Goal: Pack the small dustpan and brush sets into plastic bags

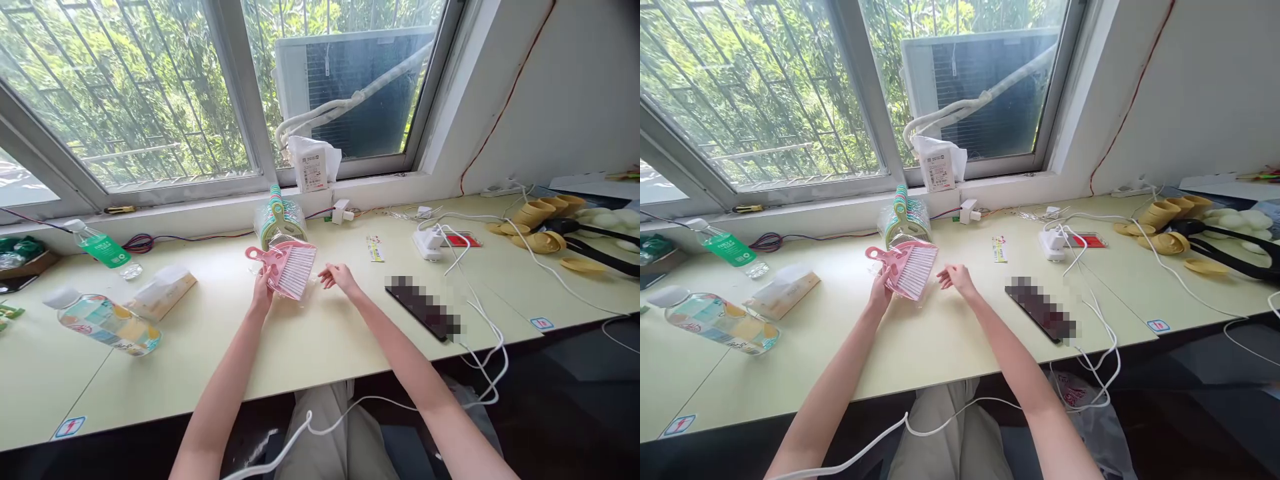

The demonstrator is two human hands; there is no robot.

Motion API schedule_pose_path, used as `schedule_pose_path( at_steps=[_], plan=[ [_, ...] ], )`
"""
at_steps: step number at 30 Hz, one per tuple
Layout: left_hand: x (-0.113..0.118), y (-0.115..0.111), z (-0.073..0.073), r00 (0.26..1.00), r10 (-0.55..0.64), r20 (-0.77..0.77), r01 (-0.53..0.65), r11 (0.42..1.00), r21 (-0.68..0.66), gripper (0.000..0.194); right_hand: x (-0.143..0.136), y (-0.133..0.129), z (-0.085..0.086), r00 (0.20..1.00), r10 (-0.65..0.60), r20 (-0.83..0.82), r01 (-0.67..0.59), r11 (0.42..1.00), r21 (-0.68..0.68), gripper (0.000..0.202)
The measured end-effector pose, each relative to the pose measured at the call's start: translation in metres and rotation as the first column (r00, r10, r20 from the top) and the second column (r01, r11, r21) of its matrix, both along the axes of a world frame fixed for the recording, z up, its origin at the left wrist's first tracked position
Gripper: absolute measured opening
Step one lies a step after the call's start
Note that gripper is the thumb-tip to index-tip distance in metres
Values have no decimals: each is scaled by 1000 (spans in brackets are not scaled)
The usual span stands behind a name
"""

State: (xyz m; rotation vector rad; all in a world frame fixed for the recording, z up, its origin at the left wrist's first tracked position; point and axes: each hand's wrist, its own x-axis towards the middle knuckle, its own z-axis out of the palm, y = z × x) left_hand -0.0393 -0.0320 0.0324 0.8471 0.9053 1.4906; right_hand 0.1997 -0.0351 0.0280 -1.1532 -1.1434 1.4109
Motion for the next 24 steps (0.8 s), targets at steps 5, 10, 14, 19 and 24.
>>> schedule_pose_path(
  at_steps=[5,10,14,19,24],
  plan=[
    [10,-9,7,995,-89,-51,90,995,34,54,-32,-16,-2,991,5,-131,-12,998,-54,22],
    [14,-11,7,986,-116,-117,117,993,4,50,-15,-16,4,972,-19,-234,9,999,-41,21],
    [14,-7,-1,975,-56,-214,46,998,-50,55,-11,-13,0,969,18,-245,-30,998,-47,37],
    [-7,11,-4,940,233,-250,-271,954,-131,43,-10,-13,3,978,54,-199,-56,998,-7,36],
    [-70,22,3,802,564,-196,-594,788,-166,41,1,-14,8,983,37,-181,-38,999,-6,32]
  ],
)
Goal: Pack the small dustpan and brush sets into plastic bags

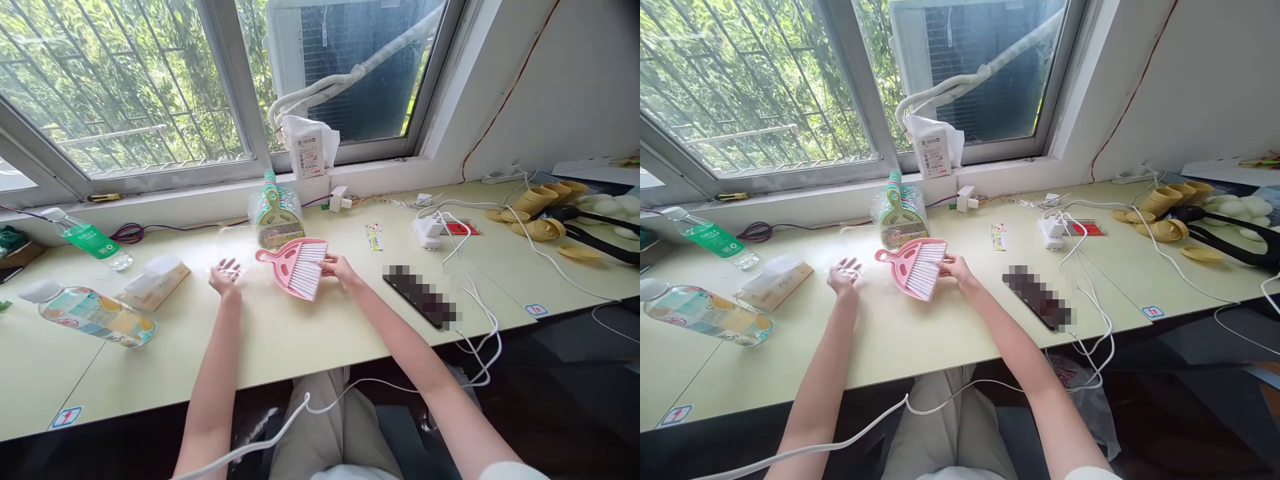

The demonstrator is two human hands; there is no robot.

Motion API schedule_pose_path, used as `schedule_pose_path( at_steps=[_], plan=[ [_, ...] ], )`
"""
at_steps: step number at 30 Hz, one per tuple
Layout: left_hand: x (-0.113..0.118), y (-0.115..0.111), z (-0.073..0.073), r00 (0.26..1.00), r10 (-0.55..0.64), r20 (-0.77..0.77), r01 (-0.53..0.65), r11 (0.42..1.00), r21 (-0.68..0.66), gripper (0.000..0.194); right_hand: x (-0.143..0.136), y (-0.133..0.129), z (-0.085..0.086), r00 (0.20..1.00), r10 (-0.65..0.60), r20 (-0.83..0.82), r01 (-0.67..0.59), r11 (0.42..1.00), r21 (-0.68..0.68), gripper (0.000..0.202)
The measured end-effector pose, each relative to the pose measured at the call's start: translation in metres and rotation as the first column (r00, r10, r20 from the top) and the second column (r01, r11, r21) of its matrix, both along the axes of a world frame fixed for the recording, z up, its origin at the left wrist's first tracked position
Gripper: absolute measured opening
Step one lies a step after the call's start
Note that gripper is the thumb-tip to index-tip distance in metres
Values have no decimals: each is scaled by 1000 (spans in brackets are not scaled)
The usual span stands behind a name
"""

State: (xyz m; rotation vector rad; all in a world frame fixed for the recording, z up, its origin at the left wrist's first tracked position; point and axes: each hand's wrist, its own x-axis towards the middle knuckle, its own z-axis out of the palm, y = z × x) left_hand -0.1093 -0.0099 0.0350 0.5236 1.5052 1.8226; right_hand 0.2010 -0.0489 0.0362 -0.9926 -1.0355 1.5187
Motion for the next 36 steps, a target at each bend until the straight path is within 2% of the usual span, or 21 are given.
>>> schedule_pose_path(
  at_steps=[2,4,5,6,7,8,9,10,11,12,13,14,16,18,19,21,23,26,29,32,36],
  plan=[
    [-22,-5,4,931,301,-207,-315,948,-37,33,3,2,-2,998,-53,-32,53,999,-14,28],
    [-32,-15,11,726,502,-470,-551,834,39,41,4,5,-5,989,-118,-89,115,993,-39,25],
    [-30,-20,14,620,538,-571,-589,800,113,49,4,6,-7,982,-148,-114,142,988,-52,23],
    [-24,-24,18,551,535,-641,-563,805,188,55,4,7,-8,976,-172,-134,165,984,-64,22],
    [-14,-28,21,535,494,-685,-470,848,244,57,4,8,-9,971,-188,-145,179,981,-70,22],
    [0,-30,23,581,409,-704,-313,911,271,53,4,9,-10,970,-194,-149,185,980,-71,21],
    [17,-32,25,675,256,-692,-104,962,254,48,4,9,-10,970,-192,-149,184,981,-66,22],
    [36,-33,24,770,38,-637,125,970,208,44,4,10,-11,973,-179,-147,172,983,-56,23],
    [55,-33,22,816,-225,-532,349,926,144,43,4,10,-12,979,-151,-140,146,988,-42,25],
    [73,-34,19,794,-468,-387,538,838,92,47,4,11,-12,986,-111,-123,108,994,-25,27],
    [88,-34,15,721,-636,-274,676,732,81,52,3,12,-13,994,-63,-92,62,998,-13,29],
    [100,-35,11,669,-706,-233,740,662,118,55,2,12,-15,999,-21,-45,21,1000,-7,32],
    [111,-36,2,687,-691,-226,726,663,182,56,-1,14,-17,996,-13,92,12,1000,7,43],
    [110,-36,-3,771,-585,-251,634,741,222,48,-4,14,-18,950,-185,252,159,980,117,54],
    [107,-36,-4,804,-534,-260,589,776,228,44,-5,13,-18,894,-317,317,252,940,231,56],
    [101,-37,-4,834,-469,-291,535,815,221,40,-6,8,-15,731,-557,395,334,796,504,53],
    [100,-40,-2,818,-451,-358,539,818,201,40,-8,1,-9,599,-655,461,218,687,693,47],
    [107,-51,2,693,-538,-479,661,740,124,44,-15,-11,-1,470,-649,598,-26,667,744,33],
    [119,-64,3,570,-627,-531,760,647,52,50,-25,-21,6,340,-666,664,-130,666,735,26],
    [126,-72,2,536,-641,-549,787,615,51,53,-31,-26,8,264,-688,676,-149,663,733,27],
    [125,-69,4,509,-683,-524,832,546,97,50,-32,-27,9,319,-697,643,-6,676,736,32]
  ],
)
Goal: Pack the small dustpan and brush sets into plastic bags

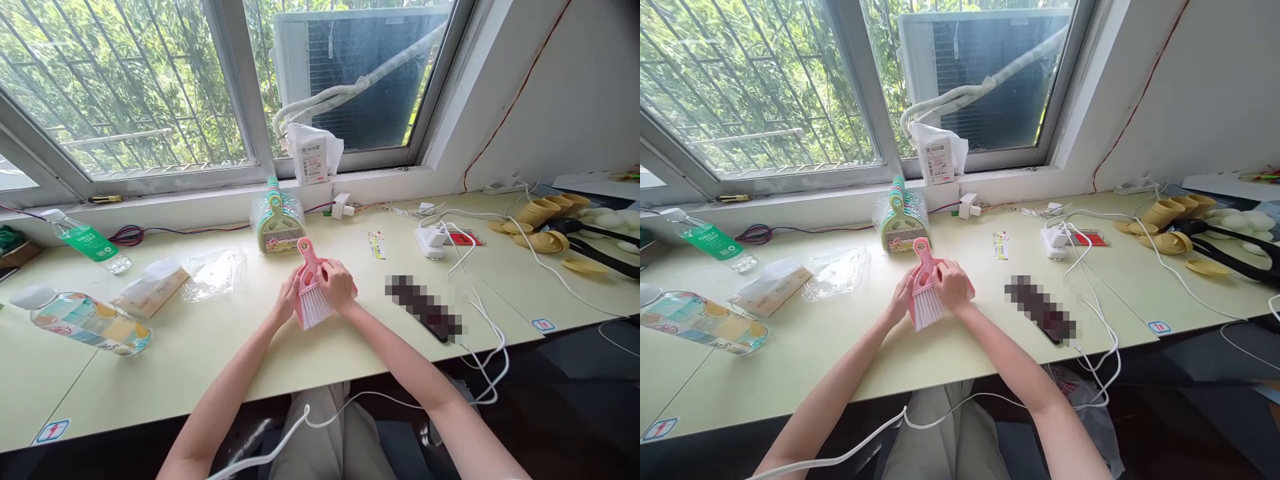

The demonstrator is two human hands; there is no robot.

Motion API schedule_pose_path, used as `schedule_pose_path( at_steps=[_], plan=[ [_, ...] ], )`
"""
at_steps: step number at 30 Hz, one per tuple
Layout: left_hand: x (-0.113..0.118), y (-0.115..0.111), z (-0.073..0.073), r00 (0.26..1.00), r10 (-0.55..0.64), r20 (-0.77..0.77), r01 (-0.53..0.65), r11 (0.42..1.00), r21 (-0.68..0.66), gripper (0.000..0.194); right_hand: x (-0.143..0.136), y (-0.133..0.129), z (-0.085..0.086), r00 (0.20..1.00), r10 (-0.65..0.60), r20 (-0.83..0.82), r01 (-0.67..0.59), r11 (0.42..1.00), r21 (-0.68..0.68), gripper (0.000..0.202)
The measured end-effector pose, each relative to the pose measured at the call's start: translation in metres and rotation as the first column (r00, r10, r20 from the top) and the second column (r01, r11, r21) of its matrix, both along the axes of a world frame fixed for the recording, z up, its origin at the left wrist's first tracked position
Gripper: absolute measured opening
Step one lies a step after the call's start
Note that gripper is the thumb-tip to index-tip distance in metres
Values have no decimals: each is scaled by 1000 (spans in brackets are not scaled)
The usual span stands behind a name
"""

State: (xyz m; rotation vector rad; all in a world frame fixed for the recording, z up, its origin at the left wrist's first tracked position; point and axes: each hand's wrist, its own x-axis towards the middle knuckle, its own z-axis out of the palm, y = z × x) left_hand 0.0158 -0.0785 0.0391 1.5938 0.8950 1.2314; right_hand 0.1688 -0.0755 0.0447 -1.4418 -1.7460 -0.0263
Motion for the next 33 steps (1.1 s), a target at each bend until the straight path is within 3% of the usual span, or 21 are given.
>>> schedule_pose_path(
  at_steps=[3,8,13,15,17,19,20,23,26,29,31,33],
  plan=[
    [-4,8,1,999,-47,-17,47,998,-32,51,2,5,0,989,-57,-134,53,998,-37,34],
    [-3,15,0,995,-15,-103,9,998,-63,51,4,15,2,958,-86,-274,52,990,-128,34],
    [2,17,3,993,-8,-120,2,999,-54,48,3,12,7,905,-58,-421,24,996,-85,38],
    [-11,24,5,982,145,-118,-152,987,-55,45,11,10,12,834,-1,-552,-29,999,-46,40],
    [-36,35,8,897,432,-94,-438,897,-57,44,27,11,19,734,41,-678,-58,998,-2,40],
    [-66,46,10,833,548,-75,-549,835,2,43,49,16,24,706,3,-708,-6,1000,-1,41],
    [-80,51,11,845,530,-78,-529,848,27,44,60,20,26,743,-57,-667,39,998,-42,43],
    [-104,57,8,872,333,-359,-355,935,3,41,79,30,22,922,-232,-309,155,955,-254,40],
    [-105,54,2,761,139,-634,-248,965,-87,38,79,36,9,967,-231,109,255,890,-377,33],
    [-100,48,0,664,206,-719,-305,952,-9,42,74,39,-2,929,-199,311,322,848,-420,35],
    [-98,45,1,625,274,-731,-341,938,59,44,74,40,-5,929,-193,315,320,846,-426,33],
    [-97,45,2,621,259,-740,-314,947,68,41,80,42,-7,946,-188,264,285,869,-403,26]
  ],
)
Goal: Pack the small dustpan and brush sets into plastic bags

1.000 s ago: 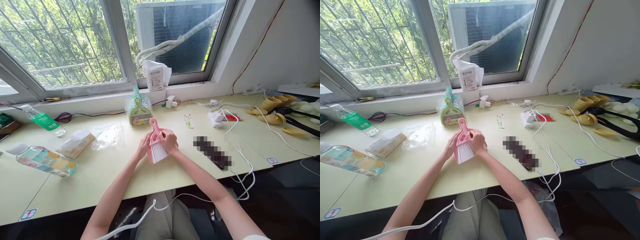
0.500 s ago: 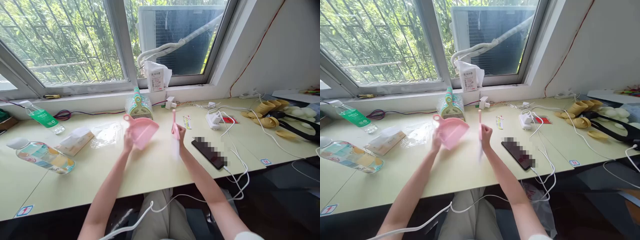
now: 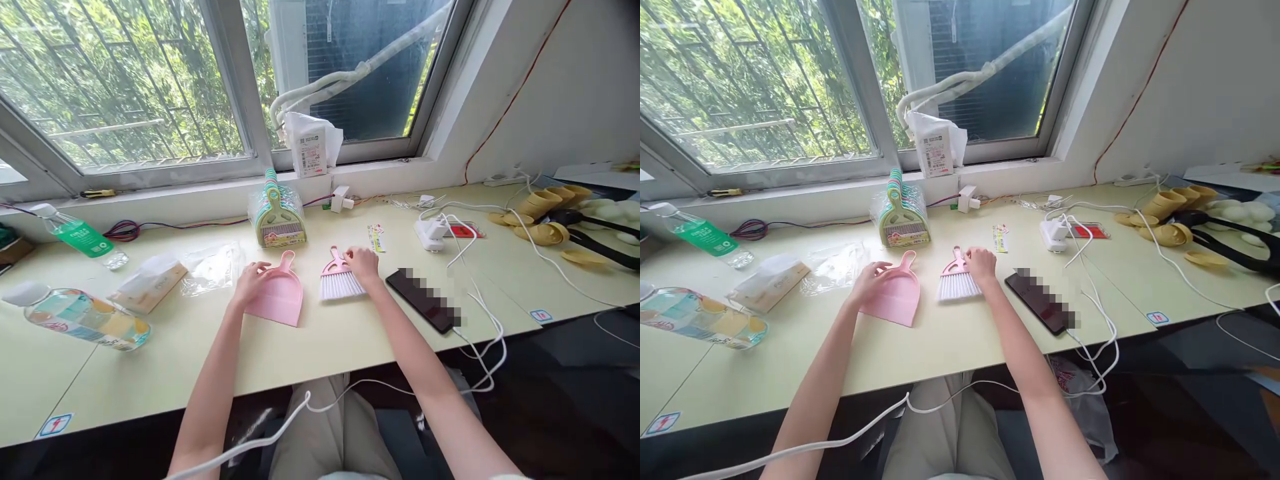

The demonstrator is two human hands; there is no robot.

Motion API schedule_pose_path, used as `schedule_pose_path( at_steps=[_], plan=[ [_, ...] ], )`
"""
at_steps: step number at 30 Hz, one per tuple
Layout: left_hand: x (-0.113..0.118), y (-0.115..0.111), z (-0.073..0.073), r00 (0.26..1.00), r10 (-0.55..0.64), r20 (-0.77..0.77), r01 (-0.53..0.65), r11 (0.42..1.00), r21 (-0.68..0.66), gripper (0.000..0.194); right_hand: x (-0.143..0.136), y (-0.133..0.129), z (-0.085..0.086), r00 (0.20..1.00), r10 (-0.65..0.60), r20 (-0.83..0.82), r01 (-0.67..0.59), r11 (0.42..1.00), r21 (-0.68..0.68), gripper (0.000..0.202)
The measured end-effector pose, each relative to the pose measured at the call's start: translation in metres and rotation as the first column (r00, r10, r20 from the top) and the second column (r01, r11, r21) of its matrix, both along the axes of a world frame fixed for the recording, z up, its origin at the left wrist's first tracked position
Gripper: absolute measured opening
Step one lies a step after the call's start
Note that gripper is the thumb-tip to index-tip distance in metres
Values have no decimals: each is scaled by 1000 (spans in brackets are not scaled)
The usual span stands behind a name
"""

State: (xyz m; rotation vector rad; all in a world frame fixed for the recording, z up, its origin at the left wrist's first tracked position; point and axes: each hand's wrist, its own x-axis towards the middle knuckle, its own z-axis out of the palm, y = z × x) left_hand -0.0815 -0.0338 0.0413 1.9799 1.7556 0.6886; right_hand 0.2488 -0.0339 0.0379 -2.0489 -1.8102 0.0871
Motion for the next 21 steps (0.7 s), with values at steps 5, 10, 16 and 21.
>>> schedule_pose_path(
  at_steps=[5,10,16,21],
  plan=[
    [0,3,-3,1000,-20,0,20,999,38,29,19,3,-4,988,79,-136,-88,994,-58,21],
    [-9,12,-10,983,84,164,-92,995,38,25,21,6,-3,893,62,-445,-101,993,-66,11],
    [-1,10,-13,826,78,558,14,987,-159,48,3,-11,22,369,263,-891,-472,879,63,30],
    [20,5,-10,783,62,619,44,987,-154,43,-22,-20,26,224,265,-938,-465,875,136,37]
  ],
)
